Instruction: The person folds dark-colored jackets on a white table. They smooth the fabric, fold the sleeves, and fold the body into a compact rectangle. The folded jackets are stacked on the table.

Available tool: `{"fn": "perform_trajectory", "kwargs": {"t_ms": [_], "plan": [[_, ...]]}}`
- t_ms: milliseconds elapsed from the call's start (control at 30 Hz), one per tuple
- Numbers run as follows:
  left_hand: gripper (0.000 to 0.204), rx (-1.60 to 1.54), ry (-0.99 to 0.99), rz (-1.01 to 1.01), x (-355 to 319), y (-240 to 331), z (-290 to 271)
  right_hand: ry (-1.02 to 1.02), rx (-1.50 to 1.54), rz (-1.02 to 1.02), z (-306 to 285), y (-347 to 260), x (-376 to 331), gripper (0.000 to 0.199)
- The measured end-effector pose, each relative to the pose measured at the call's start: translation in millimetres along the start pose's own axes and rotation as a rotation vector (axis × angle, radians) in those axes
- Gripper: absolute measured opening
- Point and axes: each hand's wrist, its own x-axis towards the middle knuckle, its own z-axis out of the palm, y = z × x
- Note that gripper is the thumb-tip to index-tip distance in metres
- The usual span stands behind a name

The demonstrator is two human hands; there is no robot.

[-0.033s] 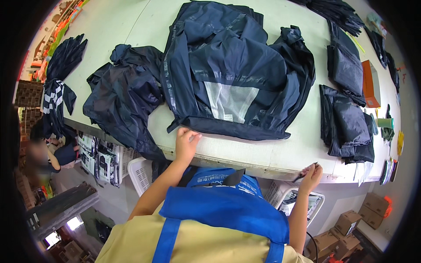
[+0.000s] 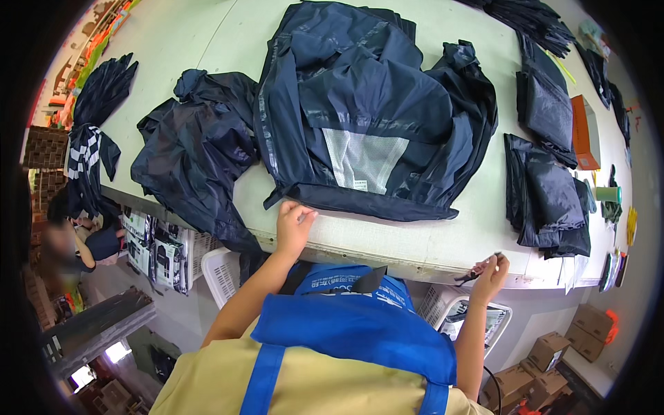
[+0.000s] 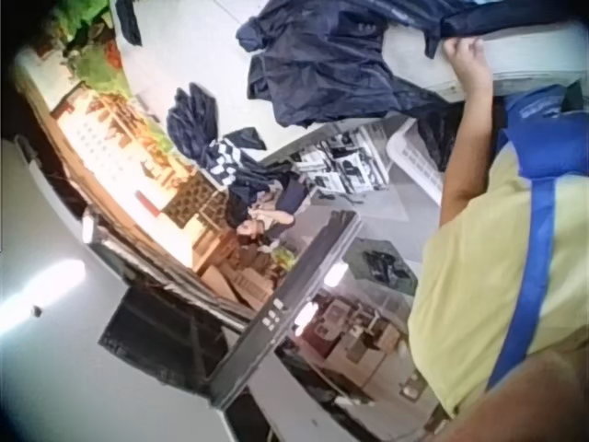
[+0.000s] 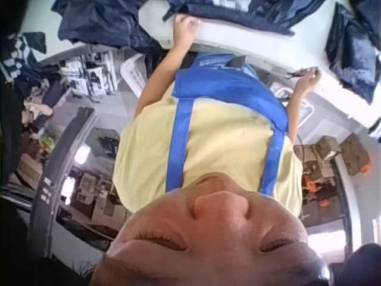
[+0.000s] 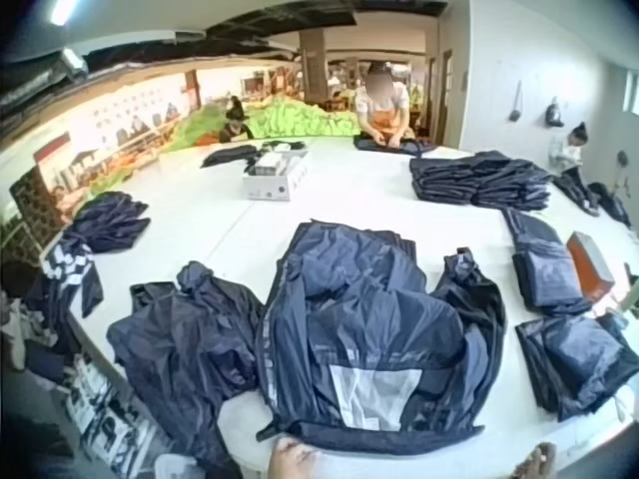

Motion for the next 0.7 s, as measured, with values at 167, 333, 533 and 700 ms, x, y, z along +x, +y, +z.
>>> {"fn": "perform_trajectory", "kwargs": {"t_ms": [167, 333, 533, 700], "plan": [[0.012, -0.121, -0.032, 0.052, -12, 3, -19, -0.407, 0.072, -0.052, 85, -82, -36, 0.029], [0.012, -0.358, -0.163, -0.102, -13, 7, -28, -0.982, -0.403, -0.655, 167, -152, -89, 0.048], [0.011, -0.432, -0.191, 0.122, 12, 17, -25, -0.915, -0.511, -1.063, 222, -159, -90, 0.054], [0.008, -0.531, -0.274, 0.131, 35, 34, -27, -0.759, -0.354, -1.104, 228, -165, -71, 0.034]]}}
